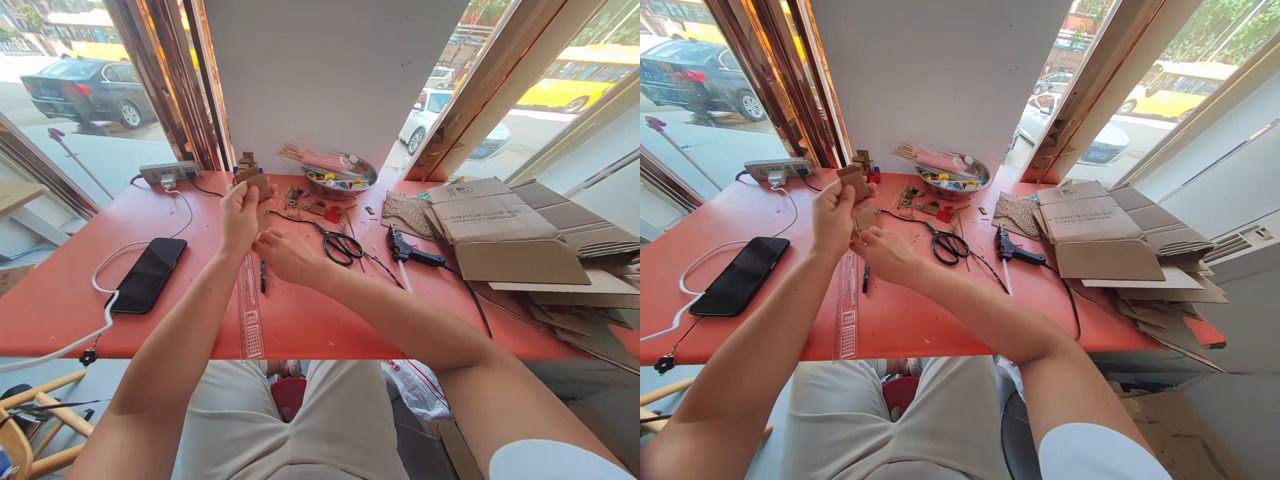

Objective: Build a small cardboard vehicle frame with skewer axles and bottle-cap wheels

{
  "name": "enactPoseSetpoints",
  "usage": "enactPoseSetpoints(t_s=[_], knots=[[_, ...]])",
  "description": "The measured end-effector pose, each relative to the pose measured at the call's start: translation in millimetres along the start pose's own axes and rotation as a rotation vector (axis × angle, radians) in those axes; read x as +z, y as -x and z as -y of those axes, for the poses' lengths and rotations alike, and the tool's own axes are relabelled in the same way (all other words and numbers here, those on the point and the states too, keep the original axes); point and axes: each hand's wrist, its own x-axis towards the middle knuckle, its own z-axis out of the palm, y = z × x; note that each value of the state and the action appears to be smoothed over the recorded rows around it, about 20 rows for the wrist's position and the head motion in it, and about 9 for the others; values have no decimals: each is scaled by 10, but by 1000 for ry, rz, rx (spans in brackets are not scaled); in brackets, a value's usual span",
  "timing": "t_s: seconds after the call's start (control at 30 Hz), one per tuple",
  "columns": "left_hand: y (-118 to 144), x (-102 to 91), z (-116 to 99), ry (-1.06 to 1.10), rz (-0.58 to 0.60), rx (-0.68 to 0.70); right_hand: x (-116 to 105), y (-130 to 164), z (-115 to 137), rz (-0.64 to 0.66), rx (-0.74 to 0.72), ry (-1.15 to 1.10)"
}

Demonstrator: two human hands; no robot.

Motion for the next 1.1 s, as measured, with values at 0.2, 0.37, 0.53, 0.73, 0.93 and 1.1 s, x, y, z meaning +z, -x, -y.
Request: enactPoseSetpoints(t_s=[0.2,0.37,0.53,0.73,0.93,1.1], knots=[[-234,-184,79,325,-262,-270,61,-724,78,-12,78,124],[-298,-277,162,307,-244,-248,90,-855,0,21,24,160],[-343,-347,284,143,-171,-104,85,-520,-300,-71,-12,26],[-267,-278,324,114,-121,-91,54,119,-510,-313,194,-152],[-77,-69,361,165,-39,-196,-9,563,-286,-291,504,-356],[0,-15,385,141,-21,-180,-98,588,-179,-98,644,-283]])
